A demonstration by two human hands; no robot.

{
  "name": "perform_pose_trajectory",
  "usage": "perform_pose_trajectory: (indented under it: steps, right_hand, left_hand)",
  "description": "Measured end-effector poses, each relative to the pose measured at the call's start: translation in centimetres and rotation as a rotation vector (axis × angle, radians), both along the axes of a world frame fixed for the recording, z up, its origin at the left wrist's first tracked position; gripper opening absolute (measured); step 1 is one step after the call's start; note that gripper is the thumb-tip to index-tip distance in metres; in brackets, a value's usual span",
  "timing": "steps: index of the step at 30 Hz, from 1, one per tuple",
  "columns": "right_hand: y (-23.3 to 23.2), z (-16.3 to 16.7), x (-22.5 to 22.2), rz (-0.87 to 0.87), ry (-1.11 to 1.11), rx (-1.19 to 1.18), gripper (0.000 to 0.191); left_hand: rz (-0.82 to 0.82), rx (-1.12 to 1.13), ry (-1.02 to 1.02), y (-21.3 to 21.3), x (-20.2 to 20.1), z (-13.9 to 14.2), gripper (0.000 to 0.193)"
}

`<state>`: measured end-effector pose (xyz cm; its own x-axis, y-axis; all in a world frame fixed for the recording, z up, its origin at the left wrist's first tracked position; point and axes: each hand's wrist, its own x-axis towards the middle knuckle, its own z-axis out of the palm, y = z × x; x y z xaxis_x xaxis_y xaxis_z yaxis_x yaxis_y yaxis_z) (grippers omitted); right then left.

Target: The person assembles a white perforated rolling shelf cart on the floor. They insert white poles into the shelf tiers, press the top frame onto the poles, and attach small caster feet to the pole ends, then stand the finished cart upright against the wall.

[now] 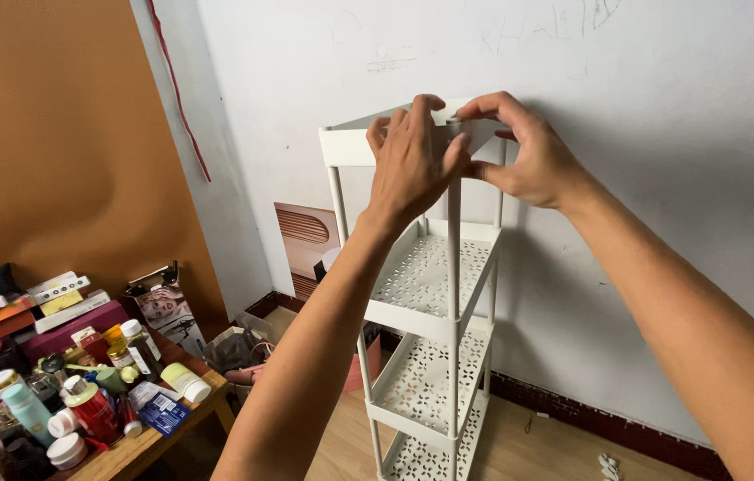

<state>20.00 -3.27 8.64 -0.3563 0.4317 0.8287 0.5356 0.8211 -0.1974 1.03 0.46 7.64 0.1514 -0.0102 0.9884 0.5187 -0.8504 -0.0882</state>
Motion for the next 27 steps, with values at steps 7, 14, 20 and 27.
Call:
perform_pose_trajectory:
  steps: [7, 14, 20, 27]
  right_hand:
    - [5.1, -3.7, 5.0, -0.139, 0.557, -0.294, 0.057]
    - [7.3, -8.5, 8.7, -0.07, 0.875, -0.636, 0.073]
    - [7.2, -9.6, 11.0, 0.377, 0.893, -0.532, 0.048]
    - [5.6, -10.8, 9.0, 0.269, 1.002, -0.371, 0.036]
  left_hand:
    - [0.152, 0.059, -0.136, 0.8, 1.1, -0.6, 0.042]
    - [-0.039, 0.004, -0.134, 2.5, -3.1, -1.2, 0.045]
    - [-0.222, -0.039, -0.082, 3.2, -7.8, -0.7, 0.038]
    - [-0.002, 0.051, -0.034, 3.5, -12.1, -0.8, 0.017]
